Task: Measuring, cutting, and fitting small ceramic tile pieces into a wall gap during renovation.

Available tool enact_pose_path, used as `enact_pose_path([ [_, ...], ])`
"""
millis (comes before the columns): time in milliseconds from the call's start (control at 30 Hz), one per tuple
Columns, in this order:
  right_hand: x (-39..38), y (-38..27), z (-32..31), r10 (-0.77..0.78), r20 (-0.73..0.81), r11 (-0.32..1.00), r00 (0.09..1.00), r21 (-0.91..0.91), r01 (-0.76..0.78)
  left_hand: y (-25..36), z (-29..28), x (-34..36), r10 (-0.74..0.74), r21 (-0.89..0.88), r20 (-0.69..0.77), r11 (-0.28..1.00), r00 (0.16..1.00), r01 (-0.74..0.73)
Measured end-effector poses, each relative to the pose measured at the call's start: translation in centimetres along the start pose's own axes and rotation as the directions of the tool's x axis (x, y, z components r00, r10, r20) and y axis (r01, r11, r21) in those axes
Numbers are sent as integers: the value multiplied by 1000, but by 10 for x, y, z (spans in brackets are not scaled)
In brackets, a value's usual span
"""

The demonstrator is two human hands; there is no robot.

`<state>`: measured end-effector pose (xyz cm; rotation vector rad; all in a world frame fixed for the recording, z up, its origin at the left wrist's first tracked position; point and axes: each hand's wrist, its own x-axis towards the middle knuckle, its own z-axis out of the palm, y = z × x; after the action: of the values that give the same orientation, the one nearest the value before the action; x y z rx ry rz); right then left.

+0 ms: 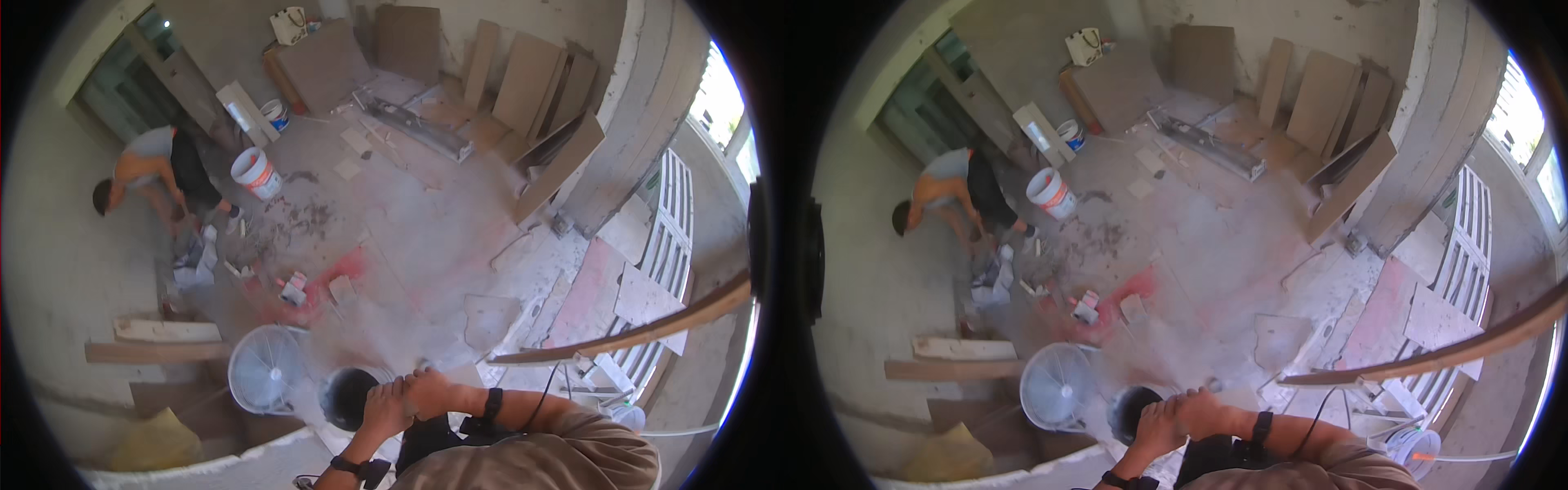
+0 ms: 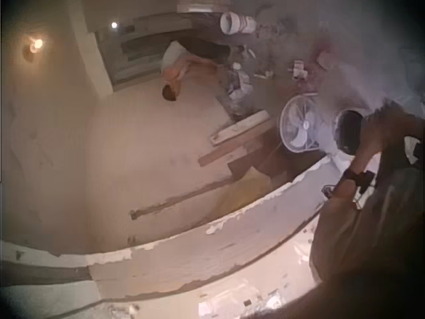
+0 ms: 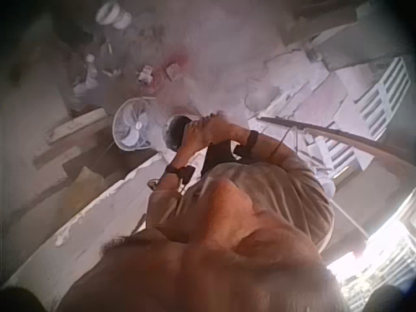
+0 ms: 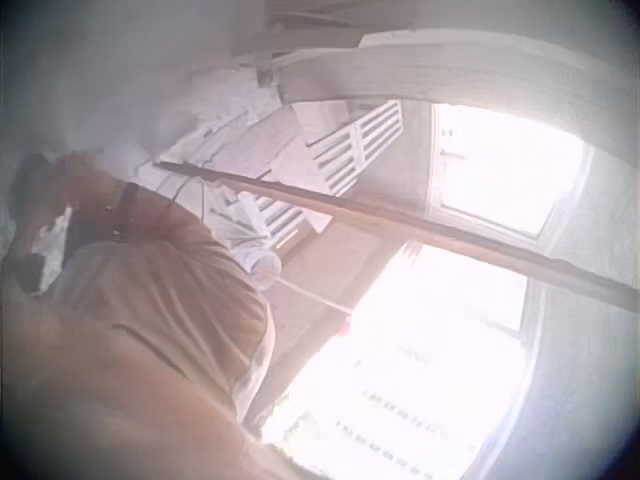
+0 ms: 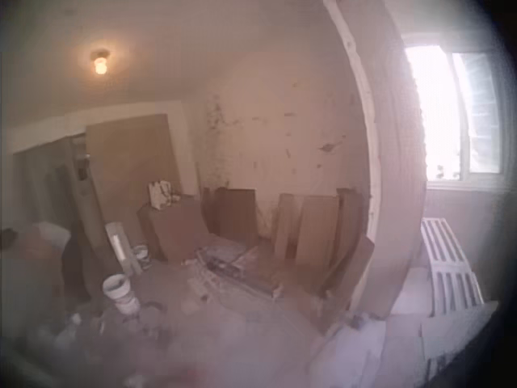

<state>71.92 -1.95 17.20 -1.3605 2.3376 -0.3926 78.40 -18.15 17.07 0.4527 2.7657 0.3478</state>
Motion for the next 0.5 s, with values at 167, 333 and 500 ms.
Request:
enact_pose_path([
  [167, 43, 108, -121, 70, -573, 986, 817, 165, 32, -95, -91, 118, -188, -125, -226, 979, 956, 163],
  [333, 14, 276, -164, 633, -639, 771, 438, 465, -436, -190, -165, 255, -181, -69, -543, 983, 820, 171],
  [500, 19, 437, -110, 934, -253, 357, 254, 600, -716, -267, -206, 398, -253, -151, -610, 967, 751, 203],
])
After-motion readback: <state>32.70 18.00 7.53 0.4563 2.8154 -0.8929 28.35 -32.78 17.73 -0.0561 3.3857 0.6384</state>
